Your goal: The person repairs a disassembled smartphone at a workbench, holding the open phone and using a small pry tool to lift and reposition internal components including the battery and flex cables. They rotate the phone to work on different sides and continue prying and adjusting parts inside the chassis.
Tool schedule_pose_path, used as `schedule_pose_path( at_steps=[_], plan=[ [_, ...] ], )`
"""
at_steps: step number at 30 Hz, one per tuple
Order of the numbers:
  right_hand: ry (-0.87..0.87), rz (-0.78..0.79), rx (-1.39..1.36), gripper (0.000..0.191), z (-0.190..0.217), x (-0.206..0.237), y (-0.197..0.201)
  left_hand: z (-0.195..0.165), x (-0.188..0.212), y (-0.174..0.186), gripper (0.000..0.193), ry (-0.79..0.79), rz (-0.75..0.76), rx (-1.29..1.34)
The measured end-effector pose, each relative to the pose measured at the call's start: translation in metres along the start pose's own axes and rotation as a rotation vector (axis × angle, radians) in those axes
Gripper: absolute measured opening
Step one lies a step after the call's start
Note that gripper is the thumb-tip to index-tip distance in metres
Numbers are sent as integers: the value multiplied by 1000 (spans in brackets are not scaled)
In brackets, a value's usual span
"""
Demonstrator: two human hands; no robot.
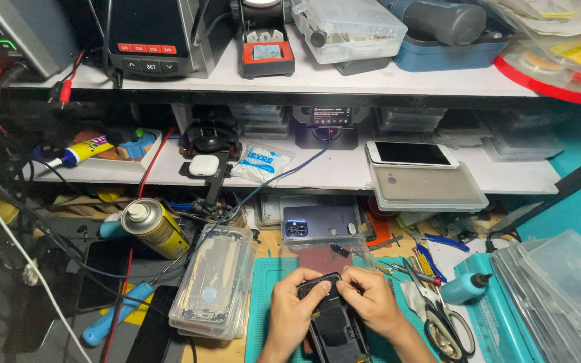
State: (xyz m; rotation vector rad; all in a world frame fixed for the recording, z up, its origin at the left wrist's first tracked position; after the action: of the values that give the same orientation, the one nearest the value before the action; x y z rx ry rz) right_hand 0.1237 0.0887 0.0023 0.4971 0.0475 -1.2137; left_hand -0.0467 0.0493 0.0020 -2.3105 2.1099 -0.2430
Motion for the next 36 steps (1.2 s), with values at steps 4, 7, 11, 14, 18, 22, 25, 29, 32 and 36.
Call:
schedule_pose_path(
  at_steps=[4,7,11,14,18,22,25,29,32,36],
  plan=[
    [83,-38,13,27,5,0,1,0,-1,-4,14,-12,15,15],
    [103,-76,31,26,9,2,2,-1,-2,-5,13,-27,6,-17],
    [2,-61,9,22,2,0,6,-2,-8,-8,13,-34,37,-21],
    [-75,-33,-36,25,-8,1,7,-5,-11,-11,13,-70,95,-51],
    [-76,-89,-132,27,-20,4,6,-7,-19,-15,16,-58,127,-127],
    [-157,-211,-232,26,-37,7,9,-4,-18,-22,27,64,188,309],
    [-174,-285,-205,27,-45,8,20,9,-16,-23,27,251,178,399],
    [-190,-315,-286,28,-53,8,25,21,-14,-24,31,259,230,402],
    [-177,-317,-315,29,-54,8,24,25,-15,-25,30,144,269,419],
    [-247,-299,-431,27,-57,8,21,25,-16,-21,31,48,208,289]
  ],
)
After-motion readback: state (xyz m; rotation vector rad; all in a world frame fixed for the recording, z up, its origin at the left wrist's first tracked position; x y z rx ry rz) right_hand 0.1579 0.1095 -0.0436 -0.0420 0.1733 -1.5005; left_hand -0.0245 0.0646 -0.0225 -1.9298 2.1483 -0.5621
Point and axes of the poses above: each hand's wrist, its own x-axis away from the middle knuckle, its own y-axis out of the back of the hand, z = x × y, the point moved 6 cm from there along -x, towards the middle knuckle, and after that the axes turned 4 degrees about y, right-handed, at the moved point
